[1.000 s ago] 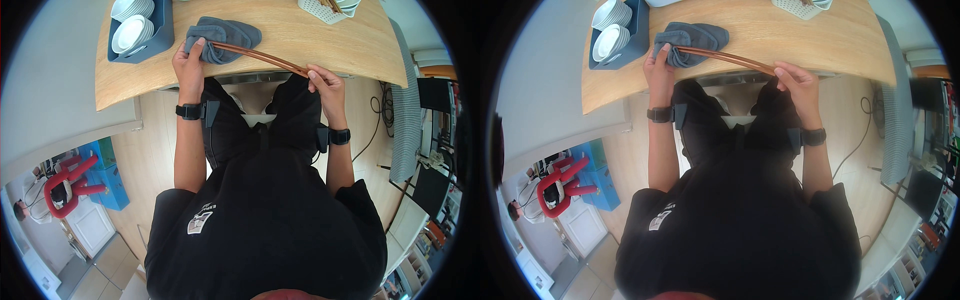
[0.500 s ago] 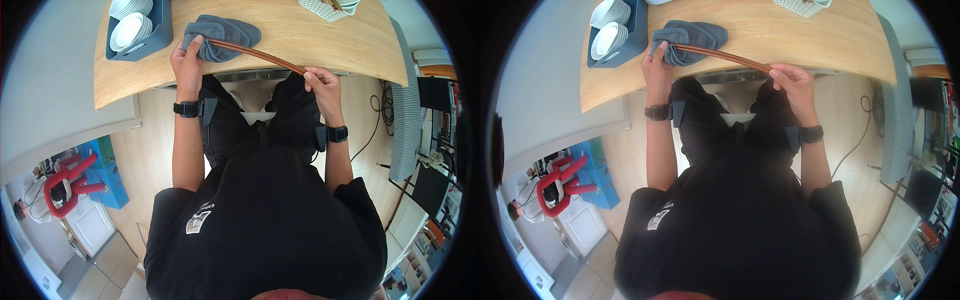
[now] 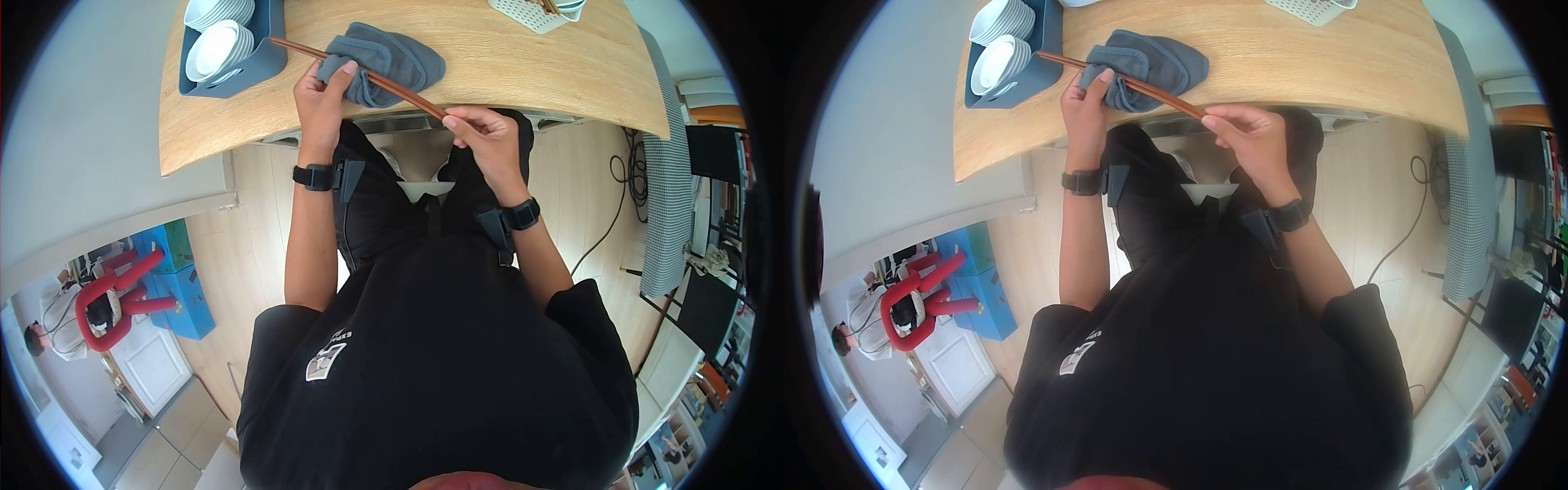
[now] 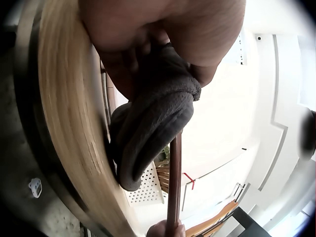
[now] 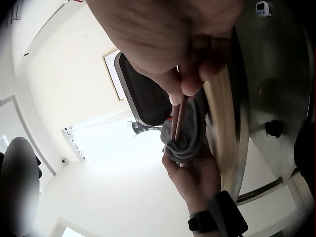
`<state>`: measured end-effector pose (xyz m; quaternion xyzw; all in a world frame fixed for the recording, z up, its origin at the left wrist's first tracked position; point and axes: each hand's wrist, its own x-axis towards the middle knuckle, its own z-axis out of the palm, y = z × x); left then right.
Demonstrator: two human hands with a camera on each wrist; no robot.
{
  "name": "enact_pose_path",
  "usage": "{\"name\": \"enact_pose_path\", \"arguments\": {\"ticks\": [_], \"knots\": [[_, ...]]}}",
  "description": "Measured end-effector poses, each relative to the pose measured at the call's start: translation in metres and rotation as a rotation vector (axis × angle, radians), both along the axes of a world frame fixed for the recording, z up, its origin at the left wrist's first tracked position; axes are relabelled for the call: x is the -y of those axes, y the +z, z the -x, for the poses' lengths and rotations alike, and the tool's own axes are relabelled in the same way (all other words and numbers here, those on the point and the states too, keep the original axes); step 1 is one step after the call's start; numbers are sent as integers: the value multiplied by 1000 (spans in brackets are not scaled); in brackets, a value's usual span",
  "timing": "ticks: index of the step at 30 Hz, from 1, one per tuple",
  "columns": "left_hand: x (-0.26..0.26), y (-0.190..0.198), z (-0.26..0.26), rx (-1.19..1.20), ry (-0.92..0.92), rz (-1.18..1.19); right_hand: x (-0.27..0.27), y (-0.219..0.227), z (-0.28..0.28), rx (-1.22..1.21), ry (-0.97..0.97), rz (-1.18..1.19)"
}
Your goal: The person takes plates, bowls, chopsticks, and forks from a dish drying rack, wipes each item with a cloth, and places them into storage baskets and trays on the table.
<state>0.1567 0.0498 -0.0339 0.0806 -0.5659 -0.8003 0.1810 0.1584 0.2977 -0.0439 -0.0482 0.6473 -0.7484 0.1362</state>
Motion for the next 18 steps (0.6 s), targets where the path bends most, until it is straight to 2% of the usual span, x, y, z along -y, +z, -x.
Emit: {"name": "enact_pose_path", "arguments": {"ticks": [3, 5, 6, 8, 9, 11, 12, 13, 15, 17, 18], "knots": [[-10, 5, -4, 20, -53, 83, 13, 10, -4, -18, 20, -33], [-18, 15, -7, 45, -69, 75, 14, 11, -2, -262, 16, -30], [-20, 21, -10, 44, -75, 74, 11, 15, -1, -262, 10, -32], [-27, 40, -18, 36, -211, 234, 3, 34, 1, -296, -83, -54], [-32, 49, -22, 38, -215, 231, 0, 47, 3, -294, -86, -58], [-44, 62, -27, 79, -453, 530, -5, 76, 8, -265, -71, -121], [-50, 60, -26, 36, -484, 678, -4, 85, 9, -266, -60, -87], [-57, 62, -26, 34, -489, 679, -5, 92, 11, -266, -65, -87], [-71, 70, -27, -66, -585, 911, -7, 99, 18, -431, 66, -208], [-74, 72, -28, -24, -608, 899, -9, 92, 24, -480, 60, -216], [-73, 70, -27, -34, -599, 937, -13, 94, 25, -426, 82, -232]]}}
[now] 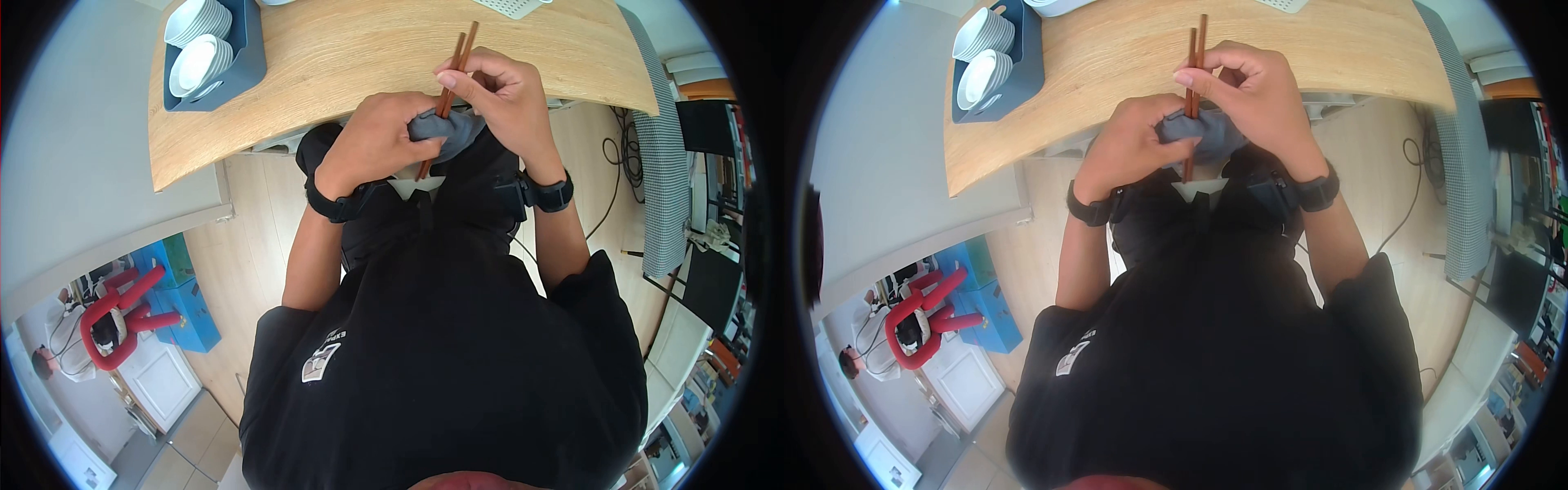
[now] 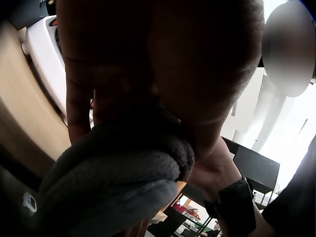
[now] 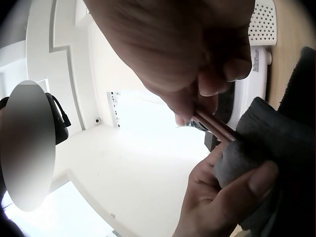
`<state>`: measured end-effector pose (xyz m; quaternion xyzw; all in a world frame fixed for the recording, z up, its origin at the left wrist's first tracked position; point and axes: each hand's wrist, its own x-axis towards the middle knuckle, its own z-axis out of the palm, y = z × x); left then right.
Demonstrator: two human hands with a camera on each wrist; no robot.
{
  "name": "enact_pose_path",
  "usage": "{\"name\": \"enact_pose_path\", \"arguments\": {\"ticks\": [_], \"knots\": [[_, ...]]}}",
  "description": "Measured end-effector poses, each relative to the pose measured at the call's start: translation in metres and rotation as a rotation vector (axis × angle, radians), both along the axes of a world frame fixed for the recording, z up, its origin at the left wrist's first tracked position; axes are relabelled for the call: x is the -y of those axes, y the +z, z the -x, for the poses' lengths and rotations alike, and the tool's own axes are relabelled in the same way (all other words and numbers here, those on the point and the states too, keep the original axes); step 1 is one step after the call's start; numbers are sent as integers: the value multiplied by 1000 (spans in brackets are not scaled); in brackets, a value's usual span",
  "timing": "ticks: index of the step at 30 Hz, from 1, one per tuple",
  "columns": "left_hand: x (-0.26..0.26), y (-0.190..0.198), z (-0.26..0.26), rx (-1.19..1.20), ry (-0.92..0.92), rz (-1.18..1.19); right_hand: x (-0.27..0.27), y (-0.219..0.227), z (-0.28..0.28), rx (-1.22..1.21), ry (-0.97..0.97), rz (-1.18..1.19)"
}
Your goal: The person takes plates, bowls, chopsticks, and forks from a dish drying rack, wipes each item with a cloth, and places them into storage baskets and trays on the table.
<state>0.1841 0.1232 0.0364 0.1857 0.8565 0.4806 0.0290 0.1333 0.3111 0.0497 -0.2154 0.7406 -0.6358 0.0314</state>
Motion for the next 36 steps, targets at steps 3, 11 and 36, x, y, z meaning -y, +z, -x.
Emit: {"name": "enact_pose_path", "arguments": {"ticks": [3, 11, 36], "knots": [[4, -4, -1, 32, 14, -8, -8, -5, 4, 58, -30, 24], [8, -9, -10, 47, 16, 2, -37, 1, 14, 96, -243, 191], [-8, -15, -13, 382, -32, -416, -8, 1, 19, 296, -34, 137]]}}
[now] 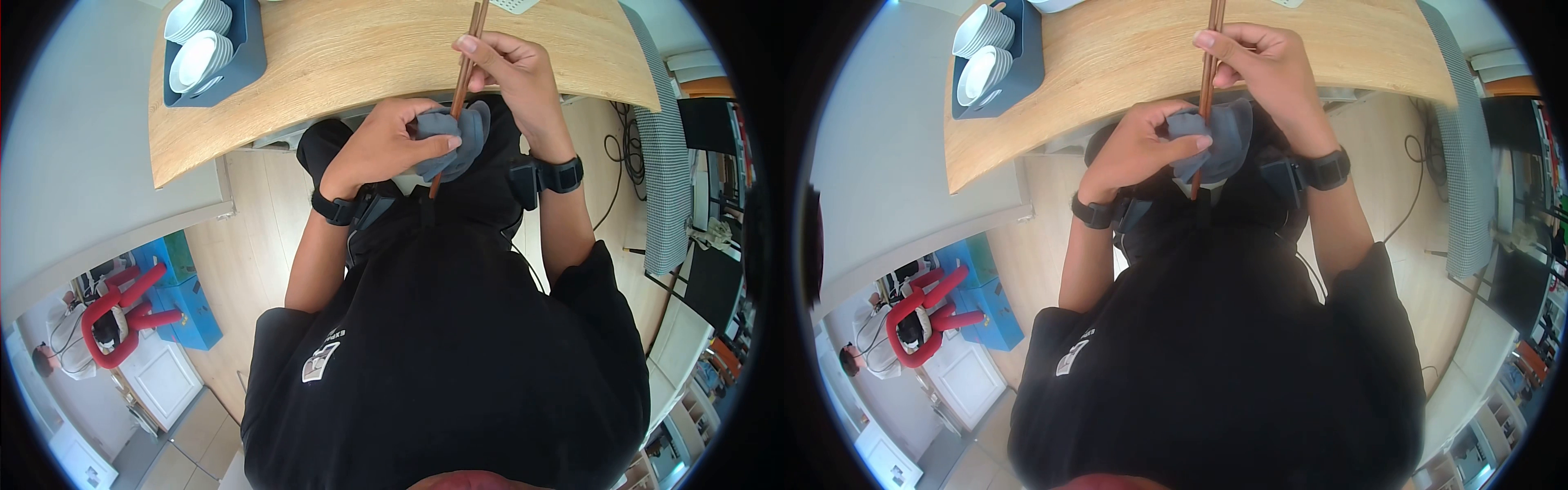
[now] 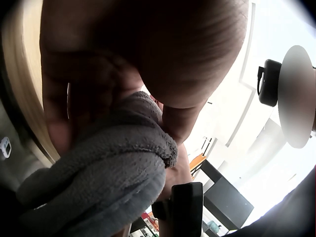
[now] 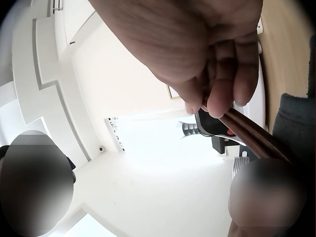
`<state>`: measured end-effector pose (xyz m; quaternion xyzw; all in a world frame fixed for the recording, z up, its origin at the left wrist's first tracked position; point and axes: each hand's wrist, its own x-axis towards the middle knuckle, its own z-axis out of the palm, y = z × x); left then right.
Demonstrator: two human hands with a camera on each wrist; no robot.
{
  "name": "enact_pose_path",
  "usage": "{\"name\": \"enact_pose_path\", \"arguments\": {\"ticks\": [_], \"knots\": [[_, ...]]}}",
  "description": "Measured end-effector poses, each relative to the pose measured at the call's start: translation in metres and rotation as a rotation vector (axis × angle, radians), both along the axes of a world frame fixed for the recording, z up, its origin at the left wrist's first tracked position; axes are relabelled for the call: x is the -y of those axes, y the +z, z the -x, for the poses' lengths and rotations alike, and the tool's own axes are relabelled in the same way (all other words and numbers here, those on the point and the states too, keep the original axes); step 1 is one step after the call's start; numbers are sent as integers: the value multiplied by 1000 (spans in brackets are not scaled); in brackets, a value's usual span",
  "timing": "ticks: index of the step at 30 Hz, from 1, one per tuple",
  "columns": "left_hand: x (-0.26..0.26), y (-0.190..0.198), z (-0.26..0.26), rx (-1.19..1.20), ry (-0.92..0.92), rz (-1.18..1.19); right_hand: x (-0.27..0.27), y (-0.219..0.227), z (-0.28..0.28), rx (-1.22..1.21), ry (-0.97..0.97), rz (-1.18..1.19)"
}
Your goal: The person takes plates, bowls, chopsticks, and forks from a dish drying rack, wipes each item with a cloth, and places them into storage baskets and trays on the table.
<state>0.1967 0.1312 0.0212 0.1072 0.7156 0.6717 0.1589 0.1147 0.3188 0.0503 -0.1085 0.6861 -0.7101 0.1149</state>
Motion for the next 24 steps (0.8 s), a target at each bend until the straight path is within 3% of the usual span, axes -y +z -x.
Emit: {"name": "enact_pose_path", "arguments": {"ticks": [7, 9, 11, 13, 16, 21, 24], "knots": [[5, 3, 2, -21, 67, 167, 10, 2, -3, -14, -20, 28], [10, -2, 5, -54, 258, -27, 12, 1, -3, -138, -175, 173], [20, -8, 11, -47, 320, -50, -6, -13, -2, -145, -169, 107], [25, -10, 15, 14, 554, -319, -14, -24, -4, -156, -160, 42], [34, -23, 24, -41, 627, -396, -12, -30, -21, 83, -84, -50], [28, -28, 30, -73, 696, -522, 13, -47, -46, 86, 41, -51], [27, -32, 31, -46, 705, -582, 25, -56, -52, 58, 77, 69]]}}
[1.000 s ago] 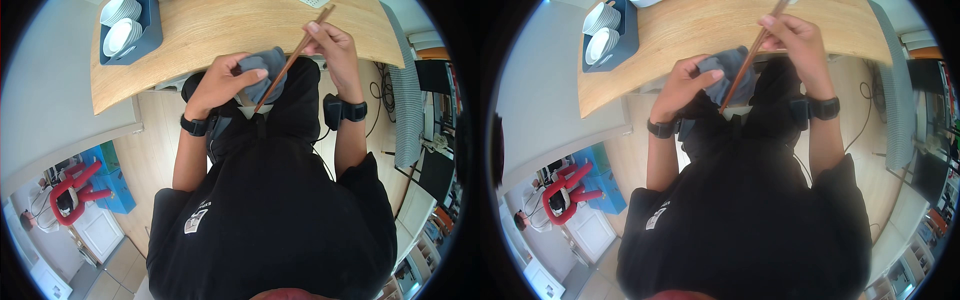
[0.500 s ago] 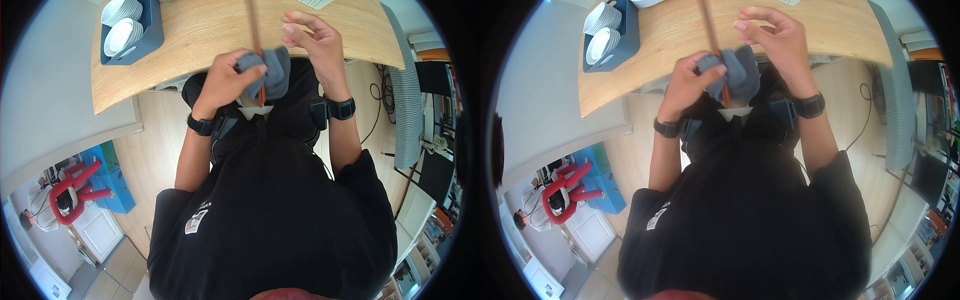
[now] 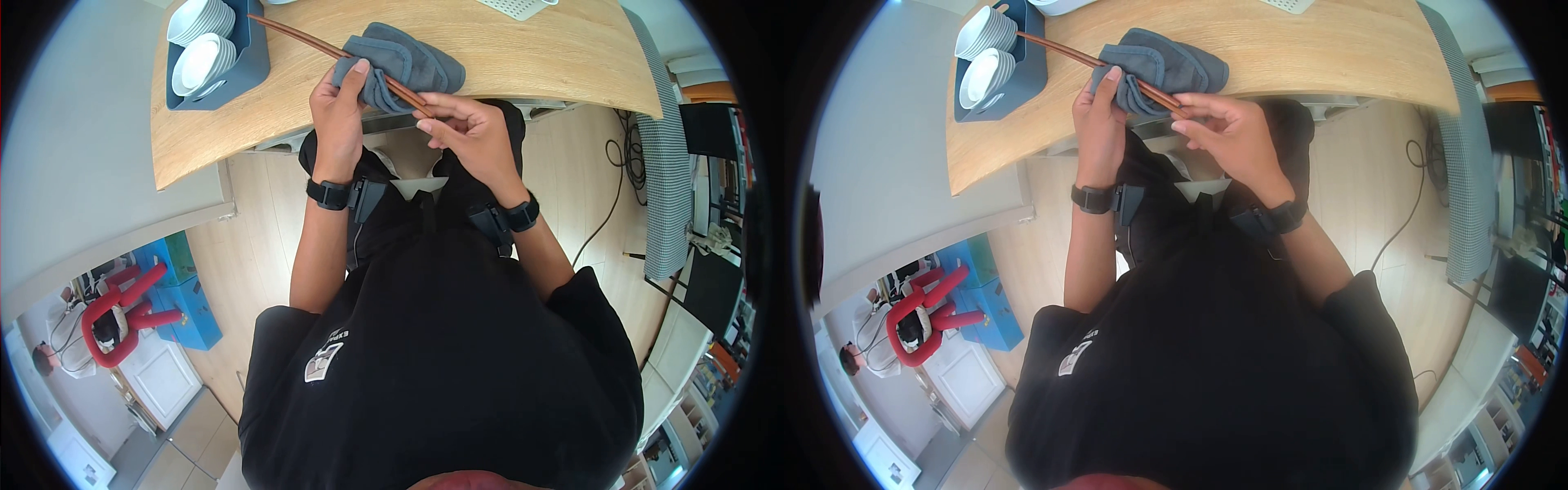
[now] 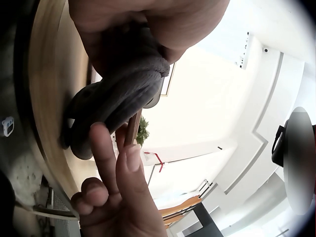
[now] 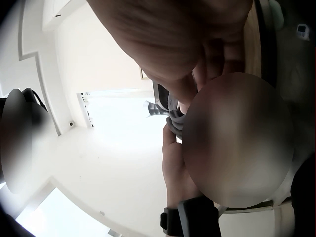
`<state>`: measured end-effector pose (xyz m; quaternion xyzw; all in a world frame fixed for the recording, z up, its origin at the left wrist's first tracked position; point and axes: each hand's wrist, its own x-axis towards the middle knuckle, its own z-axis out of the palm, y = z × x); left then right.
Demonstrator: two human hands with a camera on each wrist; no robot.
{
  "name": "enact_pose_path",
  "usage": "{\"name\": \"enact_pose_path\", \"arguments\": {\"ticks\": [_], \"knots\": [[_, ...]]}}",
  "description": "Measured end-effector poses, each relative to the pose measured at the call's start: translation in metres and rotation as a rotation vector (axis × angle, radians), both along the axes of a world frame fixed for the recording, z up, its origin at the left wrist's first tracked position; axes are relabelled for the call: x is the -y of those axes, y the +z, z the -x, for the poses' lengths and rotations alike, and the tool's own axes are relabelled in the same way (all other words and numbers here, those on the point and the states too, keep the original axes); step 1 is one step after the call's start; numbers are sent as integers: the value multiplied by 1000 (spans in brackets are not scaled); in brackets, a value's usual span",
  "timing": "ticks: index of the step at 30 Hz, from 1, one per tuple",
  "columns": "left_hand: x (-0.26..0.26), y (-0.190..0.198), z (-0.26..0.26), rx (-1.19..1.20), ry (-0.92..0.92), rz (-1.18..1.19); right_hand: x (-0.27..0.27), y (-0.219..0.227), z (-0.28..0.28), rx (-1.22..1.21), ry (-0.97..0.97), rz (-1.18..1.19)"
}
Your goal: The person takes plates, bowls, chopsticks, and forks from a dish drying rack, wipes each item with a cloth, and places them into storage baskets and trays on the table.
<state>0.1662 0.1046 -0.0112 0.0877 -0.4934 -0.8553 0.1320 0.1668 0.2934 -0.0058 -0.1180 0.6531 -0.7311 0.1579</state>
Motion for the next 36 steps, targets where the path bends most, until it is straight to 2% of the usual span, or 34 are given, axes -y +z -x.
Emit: {"name": "enact_pose_path", "arguments": {"ticks": [6, 10, 15, 18, 20, 28, 31, 36], "knots": [[-2, 4, -3, 17, -17, -30, 1, 1, 2, 14, -54, 65], [-1, -2, -4, 17, -46, -62, -1, 1, 4, -30, -18, 48], [-2, 0, -5, 60, -78, -66, -2, -4, 1, -157, -112, 50], [-1, 0, -5, 69, -94, -37, -4, -5, 3, -136, -172, 31], [2, -2, -3, 37, -74, 28, -6, -6, 5, -133, -178, 38], [31, 0, 6, -28, 18, 32, -30, -13, 14, -134, -180, 36], [49, -4, 8, -5, 65, 20, -42, -16, 19, -202, -177, 7], [64, -11, 11, -40, 110, -6, -63, -16, 22, -158, -242, -67]]}}
